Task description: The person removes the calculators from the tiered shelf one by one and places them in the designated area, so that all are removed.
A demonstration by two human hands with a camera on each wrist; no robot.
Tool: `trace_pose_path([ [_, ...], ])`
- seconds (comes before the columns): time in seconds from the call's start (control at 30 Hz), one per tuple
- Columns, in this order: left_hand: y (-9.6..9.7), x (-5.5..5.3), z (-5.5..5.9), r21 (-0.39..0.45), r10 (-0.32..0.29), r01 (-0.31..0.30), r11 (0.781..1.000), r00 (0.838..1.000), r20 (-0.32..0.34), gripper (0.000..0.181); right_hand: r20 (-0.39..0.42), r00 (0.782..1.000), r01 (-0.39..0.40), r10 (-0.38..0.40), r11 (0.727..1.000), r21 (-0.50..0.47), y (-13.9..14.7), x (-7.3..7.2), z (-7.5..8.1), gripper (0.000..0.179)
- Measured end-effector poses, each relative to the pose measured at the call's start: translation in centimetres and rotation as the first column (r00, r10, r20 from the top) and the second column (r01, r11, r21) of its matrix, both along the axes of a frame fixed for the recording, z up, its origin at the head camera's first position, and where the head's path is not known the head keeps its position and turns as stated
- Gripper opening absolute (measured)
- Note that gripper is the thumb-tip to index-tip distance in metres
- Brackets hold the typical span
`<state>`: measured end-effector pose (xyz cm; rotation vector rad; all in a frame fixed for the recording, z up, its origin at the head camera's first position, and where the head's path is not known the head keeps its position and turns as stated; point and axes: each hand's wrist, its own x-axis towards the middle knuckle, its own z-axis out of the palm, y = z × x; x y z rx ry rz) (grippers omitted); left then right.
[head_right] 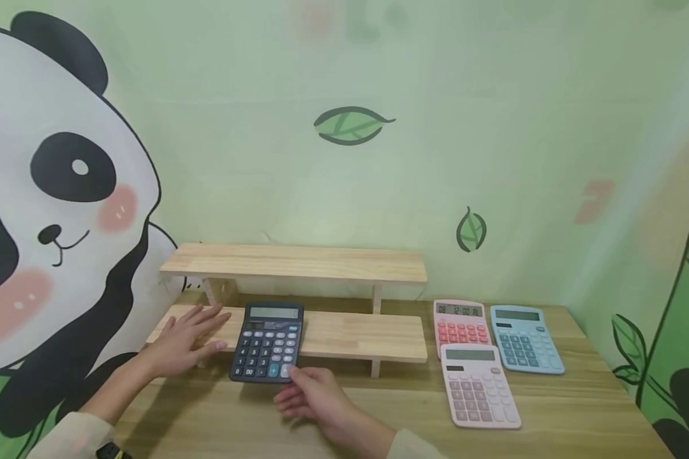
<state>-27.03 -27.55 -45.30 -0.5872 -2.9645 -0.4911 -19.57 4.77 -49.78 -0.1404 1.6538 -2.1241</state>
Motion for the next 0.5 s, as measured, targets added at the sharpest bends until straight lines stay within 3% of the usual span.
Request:
trace_pose_path([
  [0.27, 0.3, 0.1, -0.4, 0.016, -0.018, 0.019, 1.000, 1.000, -0.011, 0.066, 0.039, 0.993, 0.113, -0.110, 0.987, -0.112, -1.3, -1.1, 0.0, 0.044],
  [0.5, 0.1, 0.0, -0.4, 0.025, -0.014, 0.015, 1.000, 0.999, -0.035, 0.066, -0.006, 0.986, 0.162, -0.164, 0.977, -0.142, -2.2, -1.2, 0.5, 0.040],
])
